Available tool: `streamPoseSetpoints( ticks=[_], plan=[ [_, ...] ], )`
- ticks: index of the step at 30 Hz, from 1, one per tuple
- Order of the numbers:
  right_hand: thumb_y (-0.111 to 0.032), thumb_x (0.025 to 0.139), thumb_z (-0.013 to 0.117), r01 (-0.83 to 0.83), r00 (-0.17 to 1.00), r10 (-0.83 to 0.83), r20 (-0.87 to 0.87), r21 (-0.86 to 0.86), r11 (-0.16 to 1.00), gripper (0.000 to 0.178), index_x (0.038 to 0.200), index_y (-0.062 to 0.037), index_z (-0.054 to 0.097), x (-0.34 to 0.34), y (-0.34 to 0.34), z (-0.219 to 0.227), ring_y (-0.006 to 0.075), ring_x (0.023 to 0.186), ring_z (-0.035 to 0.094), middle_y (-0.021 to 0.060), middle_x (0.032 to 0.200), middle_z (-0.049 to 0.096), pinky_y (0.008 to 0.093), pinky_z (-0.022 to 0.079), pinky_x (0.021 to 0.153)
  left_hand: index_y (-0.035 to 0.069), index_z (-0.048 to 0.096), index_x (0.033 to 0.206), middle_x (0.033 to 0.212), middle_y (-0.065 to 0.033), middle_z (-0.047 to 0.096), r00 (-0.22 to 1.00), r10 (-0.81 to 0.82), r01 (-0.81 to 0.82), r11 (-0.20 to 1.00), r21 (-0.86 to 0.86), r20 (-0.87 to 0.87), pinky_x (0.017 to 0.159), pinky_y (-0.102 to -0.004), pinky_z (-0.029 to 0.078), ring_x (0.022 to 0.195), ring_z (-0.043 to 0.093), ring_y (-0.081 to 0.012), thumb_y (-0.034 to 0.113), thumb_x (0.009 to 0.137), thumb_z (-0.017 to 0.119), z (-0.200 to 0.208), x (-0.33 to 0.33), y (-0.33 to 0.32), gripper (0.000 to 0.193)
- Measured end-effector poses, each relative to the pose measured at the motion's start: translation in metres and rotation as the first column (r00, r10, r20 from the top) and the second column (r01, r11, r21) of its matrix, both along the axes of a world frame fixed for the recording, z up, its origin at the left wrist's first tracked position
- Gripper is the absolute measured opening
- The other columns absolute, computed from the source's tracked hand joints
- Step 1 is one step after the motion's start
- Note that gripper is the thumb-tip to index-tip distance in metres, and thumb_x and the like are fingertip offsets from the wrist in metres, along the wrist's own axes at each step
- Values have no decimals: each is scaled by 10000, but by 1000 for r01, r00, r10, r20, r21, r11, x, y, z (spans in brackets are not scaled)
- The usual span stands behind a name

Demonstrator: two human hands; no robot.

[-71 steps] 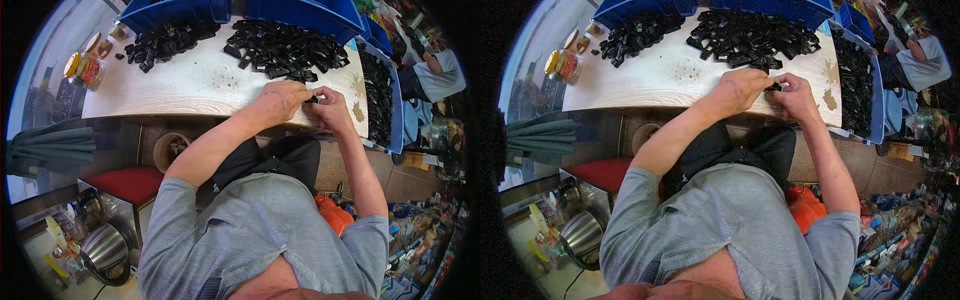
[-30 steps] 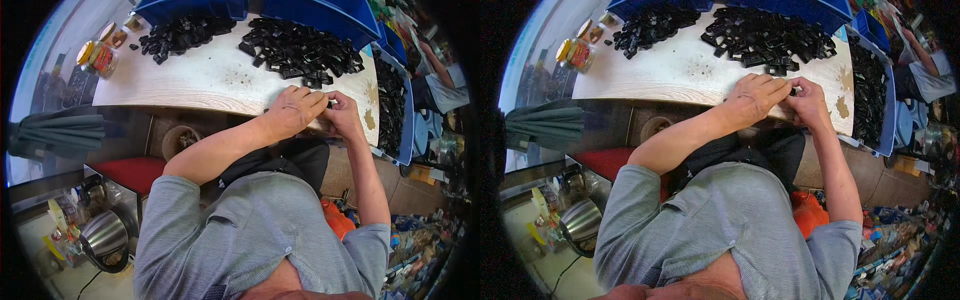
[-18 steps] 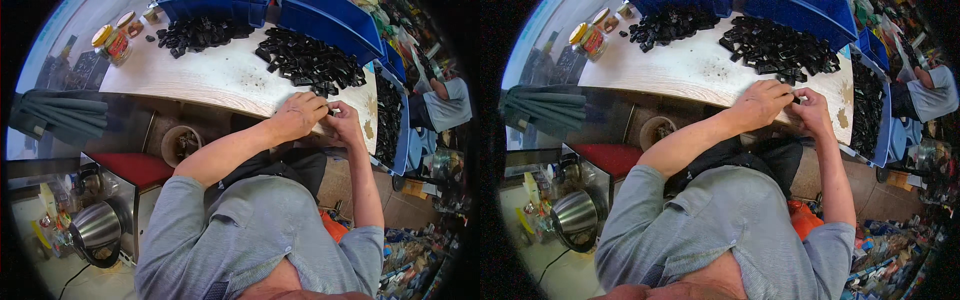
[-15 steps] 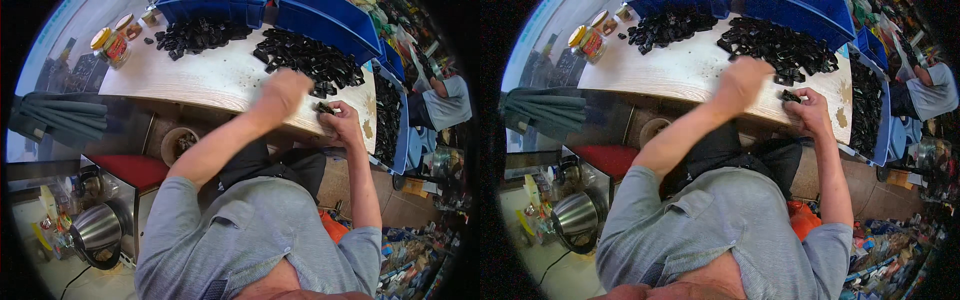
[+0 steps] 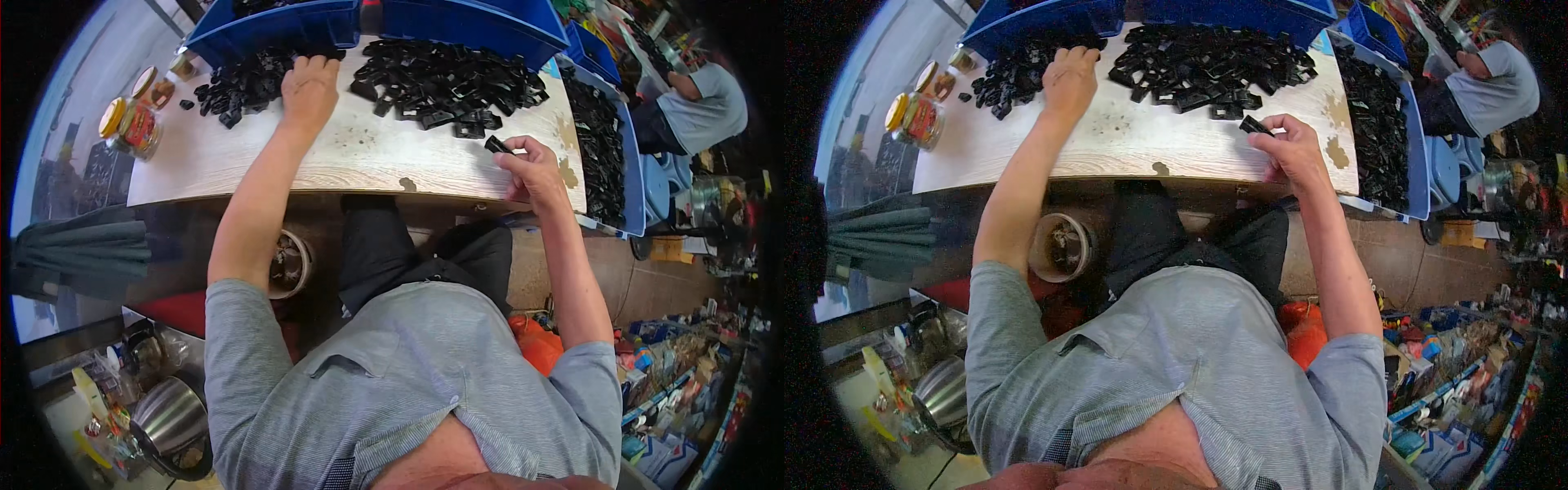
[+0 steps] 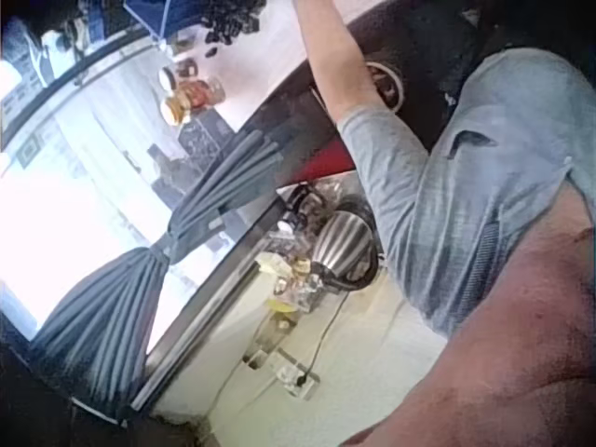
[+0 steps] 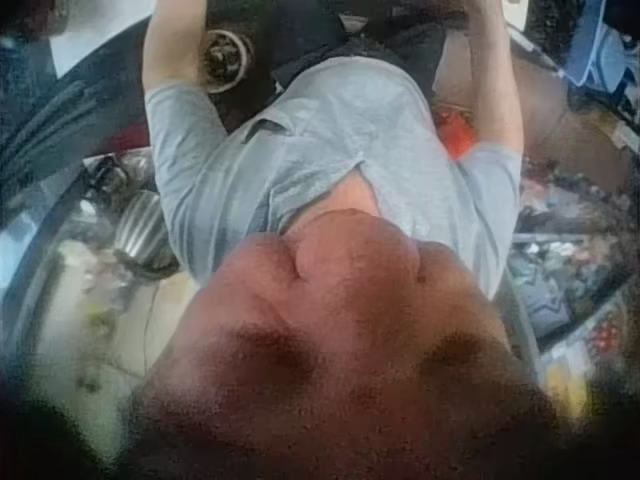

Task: Assembling small black plastic components by hand at a workbench.

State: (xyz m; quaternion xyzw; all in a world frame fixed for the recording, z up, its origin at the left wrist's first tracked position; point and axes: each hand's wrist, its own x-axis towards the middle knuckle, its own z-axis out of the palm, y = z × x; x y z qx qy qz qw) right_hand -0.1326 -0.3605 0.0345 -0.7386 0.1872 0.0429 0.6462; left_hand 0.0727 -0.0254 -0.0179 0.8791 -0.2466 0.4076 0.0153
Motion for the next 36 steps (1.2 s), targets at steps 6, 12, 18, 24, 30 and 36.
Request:
streamPoseSetpoints(
  ticks=[6,12,18,24,30,36],
  plan=[
    [-191,799,816,163,984,-163,-71,0,987,336,1043,-71,619,2,-33,3,145,404,532,-16,552,479,323,511,397,154,718,940,864,-20,665,997,-73,72,997,-38,-16,683,-349,529,820,619,-236,85,846,641,4,-2,6,139],
    [-182,833,792,504,858,-502,109,15,864,301,1056,-49,639,13,-102,3,178,436,560,15,548,488,364,570,466,153,677,949,792,-35,620,998,-43,46,996,78,-46,665,-349,528,785,615,-236,107,872,627,5,-4,5,103],
    [-168,825,791,602,786,-595,166,13,798,411,1184,-39,636,14,-123,-2,183,470,575,34,574,526,378,588,509,154,687,1007,818,-83,657,971,-179,178,984,-22,-160,704,-370,531,829,674,-266,68,895,579,13,-24,-2,177],
    [-199,825,790,470,882,-463,84,-120,874,374,1151,-66,663,38,-101,3,193,467,580,61,615,555,356,534,447,106,699,983,866,-123,674,948,-219,194,973,-124,-231,753,-417,534,855,674,-314,124,920,561,9,-29,2,153],
    [-321,812,816,475,874,-486,-7,-202,857,326,939,-49,688,66,-85,7,176,425,505,31,580,484,346,507,429,74,700,1060,1006,-146,699,891,-51,15,996,-83,-450,823,-427,530,981,653,-341,189,949,561,23,-46,-10,212],
    [-271,828,803,442,867,-491,-83,-326,836,297,912,1,715,98,-83,0,198,423,520,83,652,576,374,491,402,32,707,891,864,-164,687,904,-90,-23,966,-257,-419,759,-446,526,876,665,-350,242,941,587,9,-34,0,247]
  ],
)
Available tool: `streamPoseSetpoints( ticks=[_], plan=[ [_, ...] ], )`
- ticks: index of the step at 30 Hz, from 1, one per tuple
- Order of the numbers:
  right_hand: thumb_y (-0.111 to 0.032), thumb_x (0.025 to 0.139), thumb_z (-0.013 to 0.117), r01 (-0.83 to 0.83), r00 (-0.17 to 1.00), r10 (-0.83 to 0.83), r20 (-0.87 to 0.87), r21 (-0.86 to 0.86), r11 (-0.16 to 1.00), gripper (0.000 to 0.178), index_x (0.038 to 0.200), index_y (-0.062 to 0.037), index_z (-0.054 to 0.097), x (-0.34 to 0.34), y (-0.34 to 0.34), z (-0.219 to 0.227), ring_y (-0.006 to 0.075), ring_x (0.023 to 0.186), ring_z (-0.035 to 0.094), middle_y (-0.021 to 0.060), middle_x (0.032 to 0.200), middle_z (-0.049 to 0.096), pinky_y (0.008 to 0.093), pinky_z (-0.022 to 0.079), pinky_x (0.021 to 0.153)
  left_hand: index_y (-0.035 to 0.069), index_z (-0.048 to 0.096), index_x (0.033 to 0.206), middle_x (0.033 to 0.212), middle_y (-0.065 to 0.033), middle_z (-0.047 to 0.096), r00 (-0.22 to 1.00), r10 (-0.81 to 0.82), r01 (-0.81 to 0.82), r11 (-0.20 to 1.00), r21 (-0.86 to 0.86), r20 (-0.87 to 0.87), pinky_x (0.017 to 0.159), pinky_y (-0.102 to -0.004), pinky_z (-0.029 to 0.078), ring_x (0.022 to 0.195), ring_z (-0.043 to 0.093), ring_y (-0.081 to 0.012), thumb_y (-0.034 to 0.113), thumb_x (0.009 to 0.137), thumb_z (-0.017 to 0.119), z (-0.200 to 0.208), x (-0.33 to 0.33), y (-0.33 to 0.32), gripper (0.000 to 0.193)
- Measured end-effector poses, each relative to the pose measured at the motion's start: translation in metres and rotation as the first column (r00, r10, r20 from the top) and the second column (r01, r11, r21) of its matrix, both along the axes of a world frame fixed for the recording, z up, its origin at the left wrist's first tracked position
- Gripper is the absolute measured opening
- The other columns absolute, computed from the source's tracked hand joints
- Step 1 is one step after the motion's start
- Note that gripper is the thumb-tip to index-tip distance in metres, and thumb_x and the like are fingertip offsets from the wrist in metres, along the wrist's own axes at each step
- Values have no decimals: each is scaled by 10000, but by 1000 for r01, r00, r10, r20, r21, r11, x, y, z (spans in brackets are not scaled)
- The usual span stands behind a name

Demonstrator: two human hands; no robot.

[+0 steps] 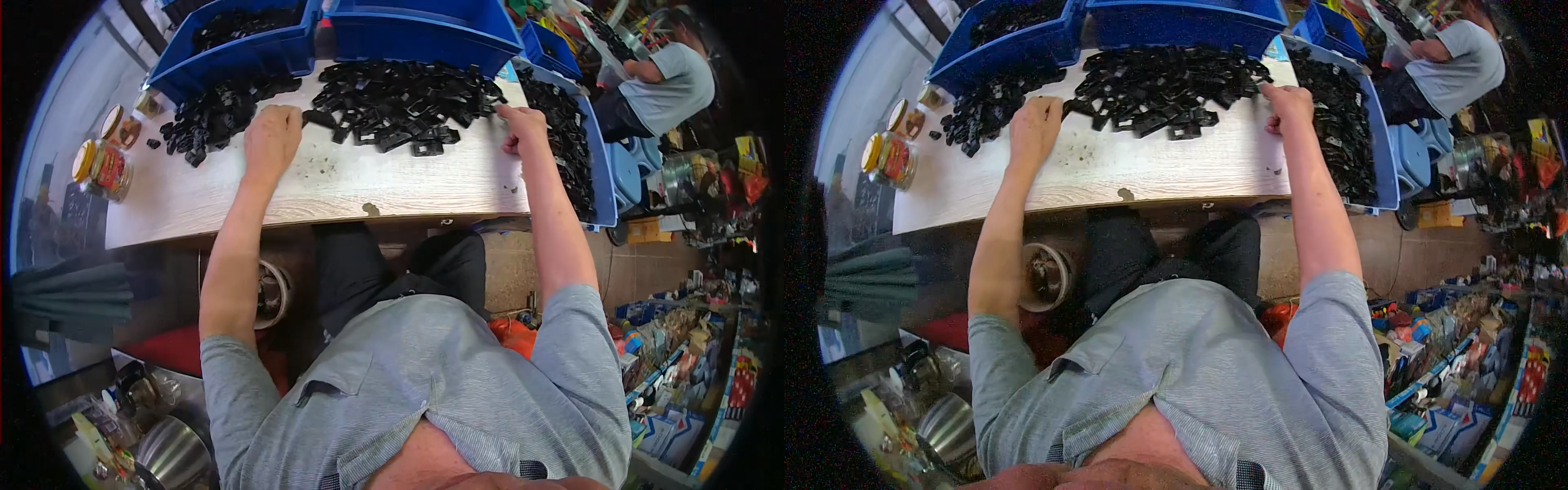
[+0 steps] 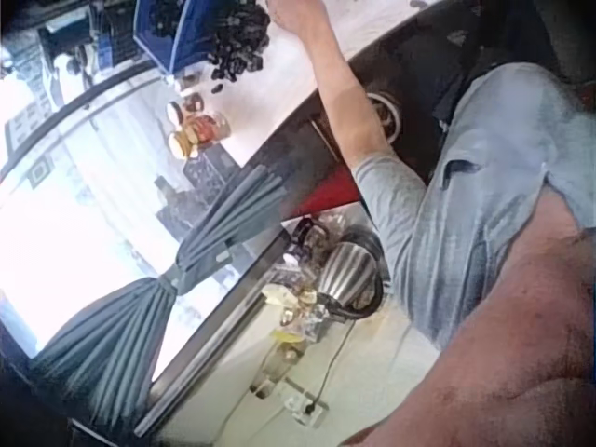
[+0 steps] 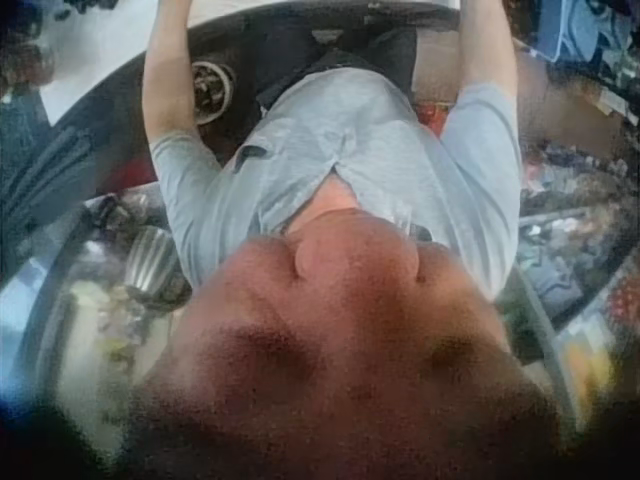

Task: Assembling small black plastic components by hand at a workbench.

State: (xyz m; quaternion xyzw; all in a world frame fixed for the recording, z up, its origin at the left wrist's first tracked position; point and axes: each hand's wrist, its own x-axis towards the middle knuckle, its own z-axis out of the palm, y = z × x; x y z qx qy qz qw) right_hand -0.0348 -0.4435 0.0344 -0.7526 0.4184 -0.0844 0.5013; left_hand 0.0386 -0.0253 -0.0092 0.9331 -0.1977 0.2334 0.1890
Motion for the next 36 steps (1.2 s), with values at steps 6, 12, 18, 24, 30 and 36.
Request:
streamPoseSetpoints(
  ticks=[6,12,18,24,30,36],
  plan=[
    [-196,824,755,14,1000,-14,22,-13,1000,206,860,1,708,0,-8,-6,216,405,502,95,611,549,394,462,385,34,726,1048,927,-169,686,992,-58,60,998,-17,116,797,-425,519,882,651,-346,259,909,686,-3,-17,-12,267],
    [-235,839,729,-91,993,89,79,26,995,252,966,-18,711,-24,-2,0,158,441,492,15,588,477,327,495,442,53,728,1006,892,-159,686,999,37,-37,999,31,-4,790,-436,522,884,662,-357,263,911,665,2,-6,4,239],
    [-249,842,756,-90,993,84,83,70,993,221,960,-72,696,-44,-5,0,142,420,486,-3,540,441,318,478,415,61,738,982,851,-175,689,997,72,-73,994,-81,-17,783,-438,529,879,672,-373,277,907,663,-1,-2,9,241],
    [-284,775,841,-115,989,113,91,20,993,394,1038,-42,675,-42,15,5,115,435,473,-19,597,471,303,462,407,75,733,1104,1019,-154,726,993,-33,37,999,-34,114,864,-436,518,957,664,-346,192,890,691,-12,-17,5,247],
    [-200,763,834,-153,986,159,54,-95,984,383,1054,-10,672,-36,9,-7,106,399,433,-10,594,499,302,405,354,44,723,1138,1030,-166,727,974,-96,117,989,-91,207,826,-384,550,912,696,-309,128,895,690,-12,-27,1,259],
    [-191,793,794,-140,986,138,92,17,990,358,1070,-10,657,-52,10,2,115,393,449,-4,565,484,303,423,369,-4,693,1149,1030,-176,718,965,-227,98,779,-619,-134,721,-361,573,839,713,-283,38,901,651,12,-79,-36,255]
  ],
)
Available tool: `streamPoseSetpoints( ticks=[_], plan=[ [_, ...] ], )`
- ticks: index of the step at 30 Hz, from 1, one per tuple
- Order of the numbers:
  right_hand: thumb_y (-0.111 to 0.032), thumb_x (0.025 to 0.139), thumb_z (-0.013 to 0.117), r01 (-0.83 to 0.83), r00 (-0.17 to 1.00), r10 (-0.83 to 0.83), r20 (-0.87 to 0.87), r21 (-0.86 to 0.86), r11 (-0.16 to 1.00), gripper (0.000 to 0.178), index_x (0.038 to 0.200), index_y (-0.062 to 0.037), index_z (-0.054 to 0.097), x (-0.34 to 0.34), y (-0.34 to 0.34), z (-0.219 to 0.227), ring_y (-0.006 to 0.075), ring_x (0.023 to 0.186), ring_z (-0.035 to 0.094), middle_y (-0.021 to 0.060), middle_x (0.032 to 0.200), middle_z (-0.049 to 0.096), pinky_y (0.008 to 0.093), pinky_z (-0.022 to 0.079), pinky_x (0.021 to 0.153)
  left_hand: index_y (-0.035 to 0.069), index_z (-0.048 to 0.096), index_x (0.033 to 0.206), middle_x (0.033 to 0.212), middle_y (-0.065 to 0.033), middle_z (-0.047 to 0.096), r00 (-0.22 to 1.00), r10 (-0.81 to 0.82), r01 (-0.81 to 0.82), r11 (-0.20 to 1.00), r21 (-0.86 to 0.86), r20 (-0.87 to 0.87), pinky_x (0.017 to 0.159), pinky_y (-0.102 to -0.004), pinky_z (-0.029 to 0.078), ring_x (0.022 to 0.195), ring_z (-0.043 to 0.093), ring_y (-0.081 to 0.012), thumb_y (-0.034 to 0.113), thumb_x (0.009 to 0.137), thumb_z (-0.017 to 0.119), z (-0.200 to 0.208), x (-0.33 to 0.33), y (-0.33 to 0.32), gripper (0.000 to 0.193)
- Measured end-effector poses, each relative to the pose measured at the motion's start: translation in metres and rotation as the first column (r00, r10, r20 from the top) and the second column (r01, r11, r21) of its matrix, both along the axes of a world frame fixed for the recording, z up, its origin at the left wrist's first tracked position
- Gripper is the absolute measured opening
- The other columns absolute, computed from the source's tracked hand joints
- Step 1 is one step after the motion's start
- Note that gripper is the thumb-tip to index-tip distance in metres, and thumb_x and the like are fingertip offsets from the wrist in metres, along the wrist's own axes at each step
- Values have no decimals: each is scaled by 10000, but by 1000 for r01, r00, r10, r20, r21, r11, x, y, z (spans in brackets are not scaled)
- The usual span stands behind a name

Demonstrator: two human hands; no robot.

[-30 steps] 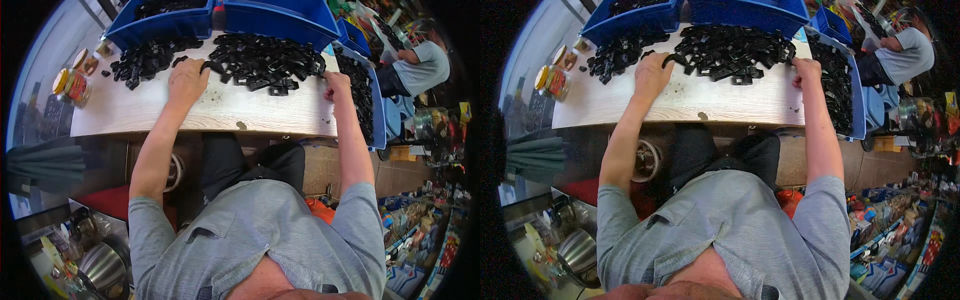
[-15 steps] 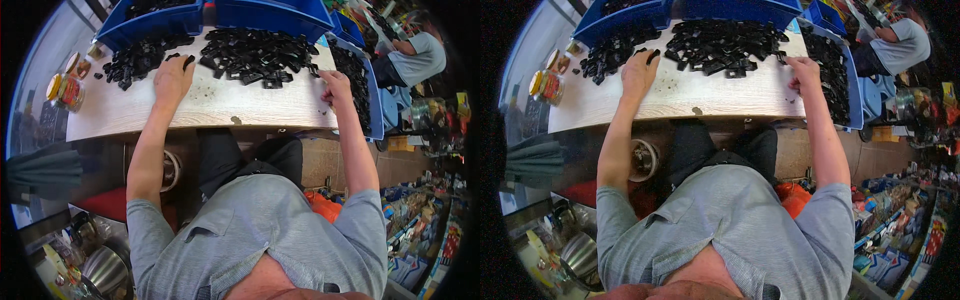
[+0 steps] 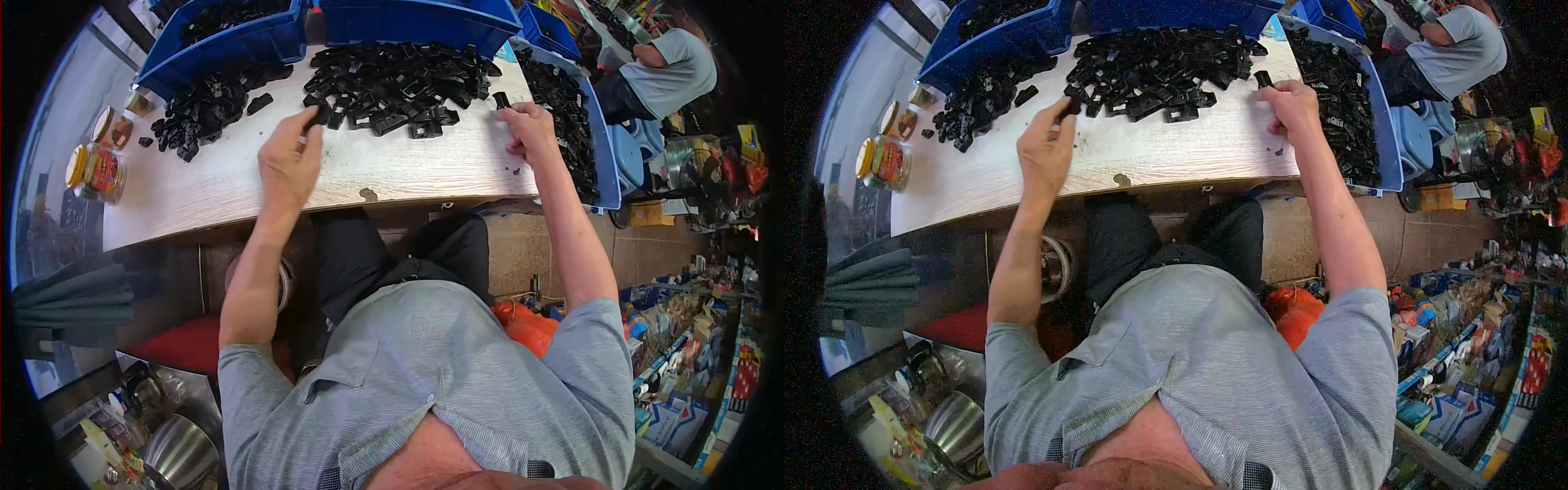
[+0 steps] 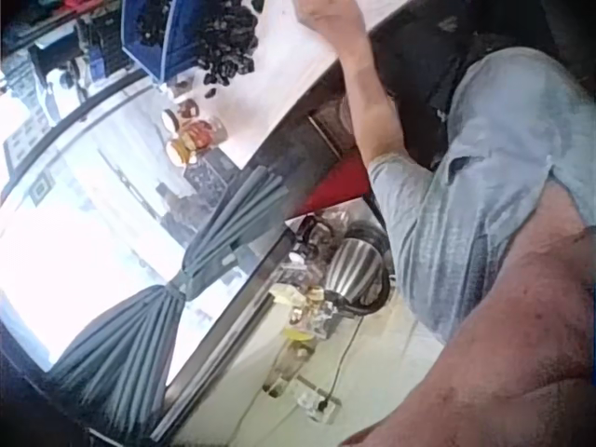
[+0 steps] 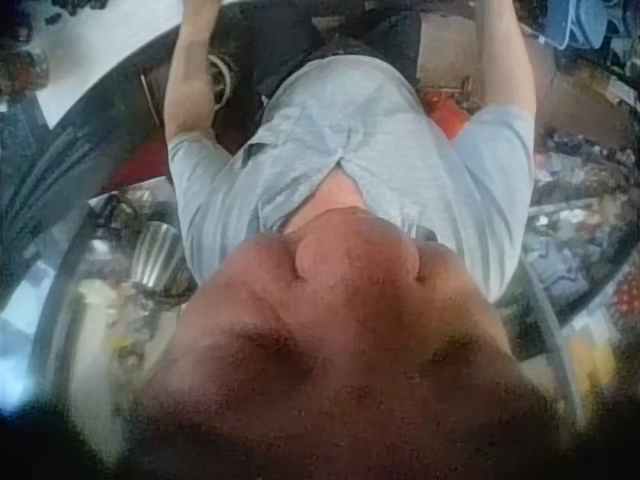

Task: Assembling small black plastic components by hand at a workbench.

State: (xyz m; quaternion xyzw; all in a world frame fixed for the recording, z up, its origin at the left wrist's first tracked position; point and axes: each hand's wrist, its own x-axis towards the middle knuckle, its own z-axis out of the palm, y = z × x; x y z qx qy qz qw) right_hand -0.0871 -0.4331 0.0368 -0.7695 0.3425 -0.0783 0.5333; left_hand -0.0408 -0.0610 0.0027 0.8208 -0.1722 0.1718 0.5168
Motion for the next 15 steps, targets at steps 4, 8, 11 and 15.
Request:
streamPoseSetpoints(
  ticks=[4,8,11,15],
  plan=[
    [-180,804,792,-142,989,143,-29,43,989,326,1052,-23,651,-28,7,8,110,379,436,-12,537,458,304,428,367,3,697,1147,1046,-165,722,983,-174,177,983,-44,56,706,-333,589,883,723,-262,22,897,661,6,-30,-30,253],
    [-172,780,813,-377,918,390,-74,138,916,278,989,-64,666,-44,31,7,106,391,503,-8,563,546,273,392,356,24,707,1074,1022,-142,712,902,-310,302,950,75,301,798,-368,575,902,701,-313,-9,852,670,-2,-38,-73,227],
    [-154,779,790,-497,858,500,-120,58,866,275,1010,-61,674,-47,52,9,101,391,514,3,586,583,259,378,359,44,703,1098,1015,-143,712,858,-435,406,900,157,273,789,-370,576,907,700,-310,0,857,681,0,-42,-101,246],
    [-142,784,786,-514,853,516,-77,47,857,272,1024,-56,690,-45,51,-2,100,376,493,1,568,569,263,358,351,72,697,1123,1019,-92,708,808,-511,414,847,333,293,791,-376,565,939,688,-289,40,869,662,-2,-36,-122,258]
  ],
)
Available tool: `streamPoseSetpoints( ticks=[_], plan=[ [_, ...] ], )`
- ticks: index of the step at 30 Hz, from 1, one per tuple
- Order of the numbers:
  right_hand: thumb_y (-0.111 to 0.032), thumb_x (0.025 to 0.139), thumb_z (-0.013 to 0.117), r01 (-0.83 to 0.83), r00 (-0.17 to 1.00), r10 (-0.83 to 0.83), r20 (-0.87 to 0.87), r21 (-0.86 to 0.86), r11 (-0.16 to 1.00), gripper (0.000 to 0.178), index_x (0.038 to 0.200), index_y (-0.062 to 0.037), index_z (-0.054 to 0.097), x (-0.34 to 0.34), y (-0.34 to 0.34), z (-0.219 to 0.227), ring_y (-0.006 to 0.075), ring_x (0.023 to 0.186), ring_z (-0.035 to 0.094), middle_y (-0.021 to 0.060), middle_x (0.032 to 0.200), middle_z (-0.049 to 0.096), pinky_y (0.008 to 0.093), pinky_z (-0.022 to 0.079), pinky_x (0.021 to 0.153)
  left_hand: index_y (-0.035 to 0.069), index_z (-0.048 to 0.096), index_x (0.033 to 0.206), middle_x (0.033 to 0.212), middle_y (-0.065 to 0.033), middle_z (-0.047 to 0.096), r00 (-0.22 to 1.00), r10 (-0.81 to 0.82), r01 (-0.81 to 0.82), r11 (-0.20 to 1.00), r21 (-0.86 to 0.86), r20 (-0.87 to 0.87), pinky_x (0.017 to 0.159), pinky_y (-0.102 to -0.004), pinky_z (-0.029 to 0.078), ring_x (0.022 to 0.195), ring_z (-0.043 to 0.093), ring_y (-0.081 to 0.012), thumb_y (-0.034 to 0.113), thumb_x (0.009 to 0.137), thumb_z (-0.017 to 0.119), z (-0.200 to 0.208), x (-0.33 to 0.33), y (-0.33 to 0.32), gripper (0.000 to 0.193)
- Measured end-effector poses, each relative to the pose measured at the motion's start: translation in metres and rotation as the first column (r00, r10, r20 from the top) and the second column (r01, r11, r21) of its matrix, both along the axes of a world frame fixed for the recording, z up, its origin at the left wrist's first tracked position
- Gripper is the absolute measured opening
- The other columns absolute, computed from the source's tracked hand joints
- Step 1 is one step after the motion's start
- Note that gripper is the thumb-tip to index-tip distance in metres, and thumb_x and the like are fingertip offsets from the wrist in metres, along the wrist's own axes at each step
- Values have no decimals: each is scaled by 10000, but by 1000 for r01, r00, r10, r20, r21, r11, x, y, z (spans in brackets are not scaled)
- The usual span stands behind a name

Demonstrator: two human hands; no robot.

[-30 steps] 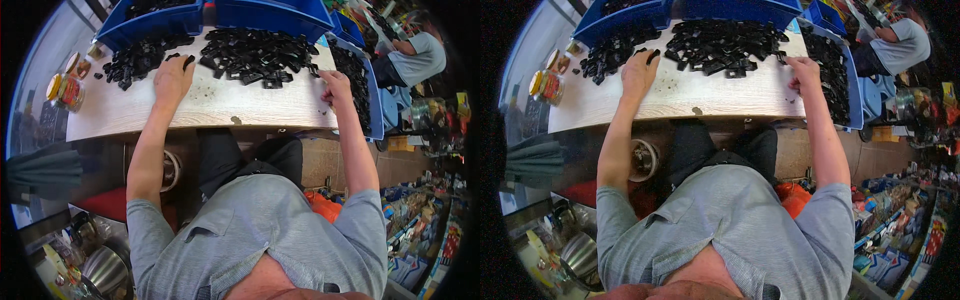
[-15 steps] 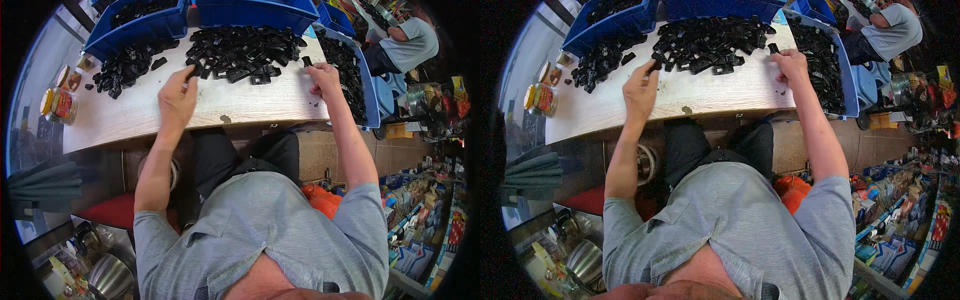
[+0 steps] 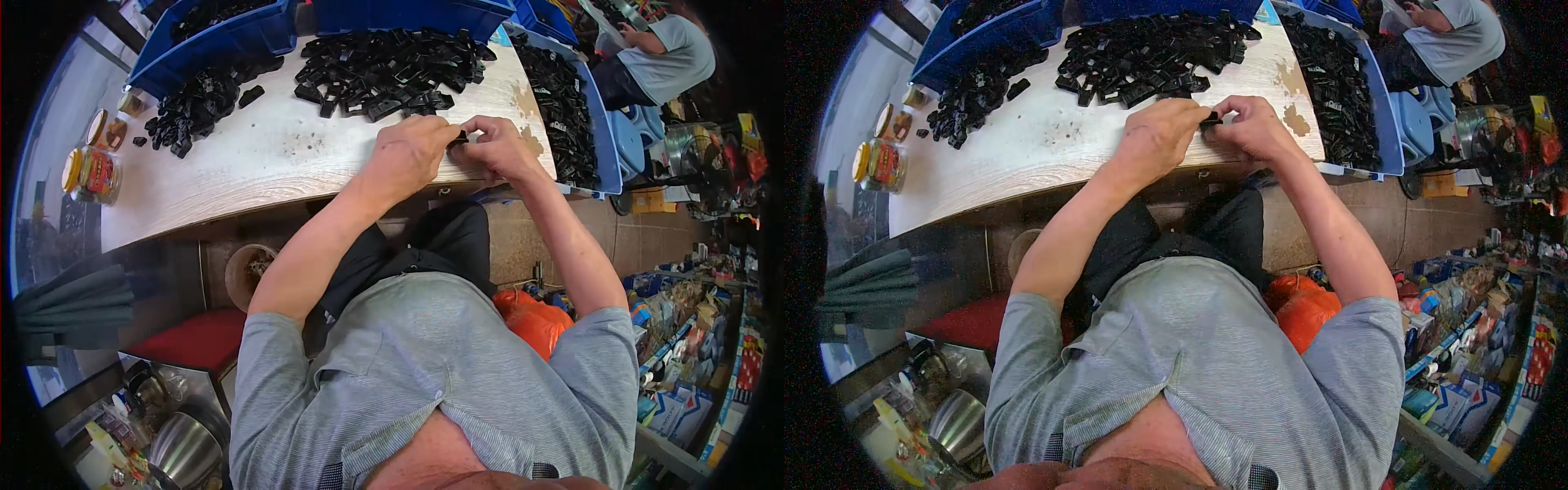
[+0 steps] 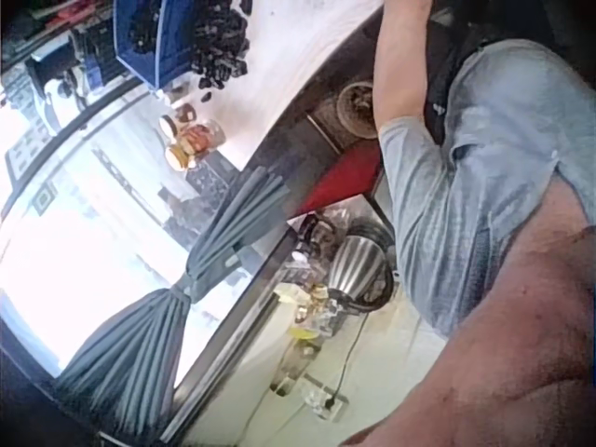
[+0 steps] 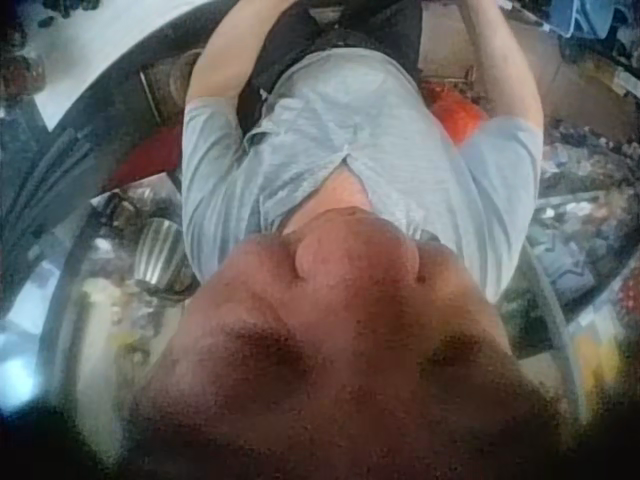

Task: Assembling small black plastic components by hand at a workbench.

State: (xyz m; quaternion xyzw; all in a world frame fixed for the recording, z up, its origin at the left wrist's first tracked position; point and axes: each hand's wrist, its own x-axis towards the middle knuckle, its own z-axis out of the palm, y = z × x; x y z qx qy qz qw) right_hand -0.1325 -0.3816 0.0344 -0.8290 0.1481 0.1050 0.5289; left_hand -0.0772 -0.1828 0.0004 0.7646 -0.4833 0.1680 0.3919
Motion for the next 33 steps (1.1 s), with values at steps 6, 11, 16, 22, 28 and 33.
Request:
streamPoseSetpoints(
  ticks=[6,11,16,22,28,33],
  plan=[
    [-114,800,780,29,999,-27,37,-33,999,250,1027,-54,693,-1,9,-1,94,361,470,-3,524,542,263,330,333,84,693,1146,1068,-95,693,998,-59,56,993,107,16,824,-383,558,973,680,-291,8,842,638,-3,10,3,318],
    [-109,807,776,26,998,-29,58,46,999,251,1034,-42,691,-2,0,-6,104,353,481,6,525,545,276,343,327,85,688,1143,1084,-104,686,996,-82,82,997,-2,-24,838,-389,557,989,675,-300,2,835,641,-6,12,0,322],
    [-100,815,779,10,1000,-12,27,84,996,235,1024,-40,689,-2,2,-3,81,358,461,-10,524,540,263,317,329,96,665,1141,1059,-78,680,996,-70,69,997,34,49,822,-375,557,961,672,-280,12,828,656,-10,9,-3,323],
    [-99,824,775,-6,1000,5,19,66,998,222,1019,-38,688,-2,3,0,68,358,436,-33,523,521,257,324,329,120,654,1202,1073,-38,667,996,-74,67,992,108,58,806,-362,533,961,660,-241,47,819,656,-12,5,-2,390],
    [-116,825,774,-17,1000,15,22,71,997,240,1039,-41,697,-3,5,3,61,371,441,-41,535,509,251,339,334,101,653,1215,1131,-7,658,971,83,-140,957,253,226,802,-346,445,1034,623,-187,82,824,647,-1,-15,8,392],
    [-121,816,781,-27,999,26,30,27,999,255,1049,-55,701,-5,5,0,64,374,440,-39,540,499,251,337,336,89,656,1175,1134,-35,666,984,74,-113,963,243,162,806,-370,466,1026,629,-217,61,843,620,-3,-16,9,335]
  ],
)
